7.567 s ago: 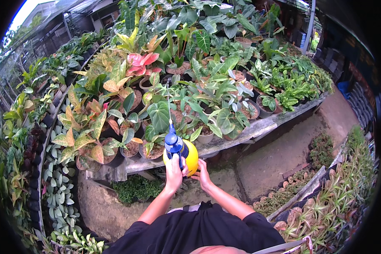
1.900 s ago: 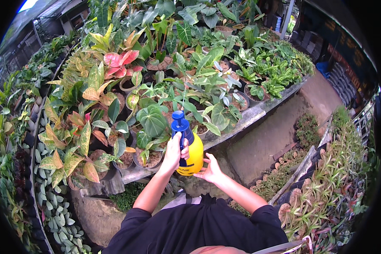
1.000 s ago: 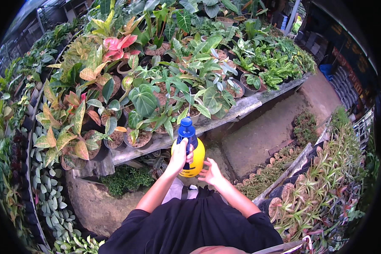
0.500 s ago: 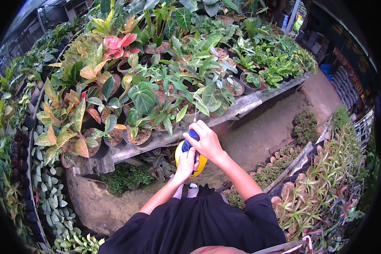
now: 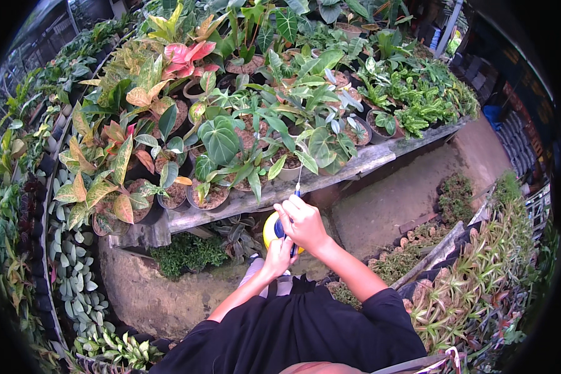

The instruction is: The person uses a yellow handheld spray bottle to mist a variety of potted plants arranged on shelves. They move along the shelving unit, spraying leaves and soil surfaces of multiple plants in sequence.

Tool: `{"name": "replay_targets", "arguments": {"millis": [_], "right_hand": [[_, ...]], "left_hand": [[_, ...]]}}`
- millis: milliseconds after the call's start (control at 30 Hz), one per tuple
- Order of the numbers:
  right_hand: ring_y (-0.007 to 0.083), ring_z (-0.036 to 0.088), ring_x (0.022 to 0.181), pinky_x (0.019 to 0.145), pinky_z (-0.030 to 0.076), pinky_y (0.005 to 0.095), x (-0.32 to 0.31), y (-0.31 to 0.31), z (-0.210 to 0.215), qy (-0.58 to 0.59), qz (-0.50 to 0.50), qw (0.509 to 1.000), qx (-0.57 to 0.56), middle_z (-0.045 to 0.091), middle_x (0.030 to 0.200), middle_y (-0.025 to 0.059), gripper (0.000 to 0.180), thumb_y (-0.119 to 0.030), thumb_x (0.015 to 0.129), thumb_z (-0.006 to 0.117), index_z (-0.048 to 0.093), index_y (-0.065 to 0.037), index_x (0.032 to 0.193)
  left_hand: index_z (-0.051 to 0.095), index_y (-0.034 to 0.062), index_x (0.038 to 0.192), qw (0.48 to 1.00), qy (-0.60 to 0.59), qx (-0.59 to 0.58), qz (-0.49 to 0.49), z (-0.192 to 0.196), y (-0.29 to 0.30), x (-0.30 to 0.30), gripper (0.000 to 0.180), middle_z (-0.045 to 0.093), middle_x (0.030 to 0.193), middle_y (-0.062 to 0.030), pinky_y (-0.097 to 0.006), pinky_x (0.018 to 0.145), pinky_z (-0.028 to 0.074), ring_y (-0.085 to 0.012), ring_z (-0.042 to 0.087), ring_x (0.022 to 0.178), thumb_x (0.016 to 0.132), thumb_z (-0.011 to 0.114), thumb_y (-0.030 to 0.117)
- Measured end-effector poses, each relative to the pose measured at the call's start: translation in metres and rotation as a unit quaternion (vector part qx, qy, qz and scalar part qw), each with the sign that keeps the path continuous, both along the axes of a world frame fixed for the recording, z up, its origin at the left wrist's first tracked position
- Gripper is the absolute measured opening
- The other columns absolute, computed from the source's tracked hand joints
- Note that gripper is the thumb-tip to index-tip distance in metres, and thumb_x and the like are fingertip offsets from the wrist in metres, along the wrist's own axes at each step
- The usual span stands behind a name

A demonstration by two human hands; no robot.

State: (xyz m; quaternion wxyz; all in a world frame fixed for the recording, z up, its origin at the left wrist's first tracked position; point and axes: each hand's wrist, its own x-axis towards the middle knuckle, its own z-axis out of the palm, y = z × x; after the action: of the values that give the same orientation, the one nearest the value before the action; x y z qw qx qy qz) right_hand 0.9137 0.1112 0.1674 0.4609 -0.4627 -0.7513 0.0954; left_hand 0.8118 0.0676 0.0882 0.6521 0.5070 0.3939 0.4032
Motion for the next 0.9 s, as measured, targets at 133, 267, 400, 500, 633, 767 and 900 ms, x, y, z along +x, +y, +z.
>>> {"name": "replay_targets", "arguments": {"millis": [133,267,400,500,633,767,900], "right_hand": [[0.0266,0.045,0.048,0.043,0.037,0.0336,0.005,0.0,-0.014,0.042,0.028,0.998,-0.024,0.042,0.058,0.0107,0.017,-0.008,0.076,0.056,0.047,-0.001,0.063],[0.0234,0.042,0.044,0.041,0.035,0.0312,0.008,0.0,0.032,0.048,0.023,0.998,0.025,0.041,0.054,0.0096,0.017,-0.005,0.075,0.058,0.048,0.0,0.061],[0.0229,0.042,0.042,0.04,0.034,0.031,0.004,-0.007,0.057,0.046,-0.011,0.997,0.059,0.041,0.054,0.009,0.019,-0.005,0.075,0.058,0.047,0.0,0.06],[0.024,0.043,0.043,0.041,0.036,0.0319,0.0,-0.007,0.037,0.038,-0.015,0.998,0.056,0.039,0.056,0.0084,0.019,-0.008,0.076,0.057,0.046,-0.002,0.061],[0.027,0.047,0.047,0.043,0.038,0.0341,-0.006,-0.008,-0.031,0.029,-0.002,1.0,0.002,0.041,0.059,0.0092,0.019,-0.01,0.076,0.056,0.045,-0.003,0.063],[0.0277,0.048,0.05,0.044,0.039,0.0353,-0.01,-0.006,-0.04,0.03,0.001,0.999,-0.039,0.042,0.059,0.0092,0.02,-0.013,0.077,0.055,0.045,-0.003,0.062],[0.0303,0.053,0.079,0.069,0.044,0.0376,-0.015,-0.015,-0.041,-0.006,0.012,0.998,-0.059,0.049,0.093,0.0144,0.025,-0.022,0.075,0.058,0.053,-0.003,0.091]], "left_hand": [[0.046,0.0019,0.062,1.0,0.021,-0.017,-0.006,-0.005,-0.003,0.0,0.04,0.042,0.046,-0.0016,-0.025,0.041,0.032,-0.0094,0.04,0.04,0.089,0.033,0.028],[0.046,0.002,0.062,0.999,0.015,-0.019,-0.028,-0.026,-0.005,-0.005,0.041,0.042,0.048,-0.0012,-0.025,0.04,0.032,-0.0093,0.039,0.04,0.089,0.033,0.029],[0.045,0.0015,0.061,1.0,0.018,-0.023,0.0,-0.031,-0.007,-0.003,0.04,0.042,0.048,-0.0012,-0.024,0.04,0.031,-0.0089,0.038,0.04,0.089,0.034,0.027],[0.045,0.0011,0.062,0.999,-0.007,-0.04,0.014,-0.015,-0.011,-0.001,0.038,0.042,0.049,-0.0014,-0.024,0.04,0.031,-0.0089,0.039,0.04,0.089,0.034,0.025],[0.045,0.0007,0.064,0.999,0.011,-0.032,0.007,-0.008,-0.012,-0.005,0.037,0.043,0.049,-0.0017,-0.023,0.04,0.032,-0.0092,0.04,0.041,0.089,0.031,0.023],[0.046,0.0012,0.064,0.998,0.048,-0.042,0.028,-0.029,-0.013,-0.01,0.04,0.044,0.049,-0.0015,-0.024,0.039,0.031,-0.0086,0.04,0.04,0.09,0.026,0.025],[0.047,0.0027,0.069,0.991,0.015,-0.086,0.1,-0.036,-0.009,-0.016,0.039,0.039,0.047,0.0008,-0.023,0.037,0.029,-0.0084,0.037,0.038,0.09,0.023,0.026]]}}
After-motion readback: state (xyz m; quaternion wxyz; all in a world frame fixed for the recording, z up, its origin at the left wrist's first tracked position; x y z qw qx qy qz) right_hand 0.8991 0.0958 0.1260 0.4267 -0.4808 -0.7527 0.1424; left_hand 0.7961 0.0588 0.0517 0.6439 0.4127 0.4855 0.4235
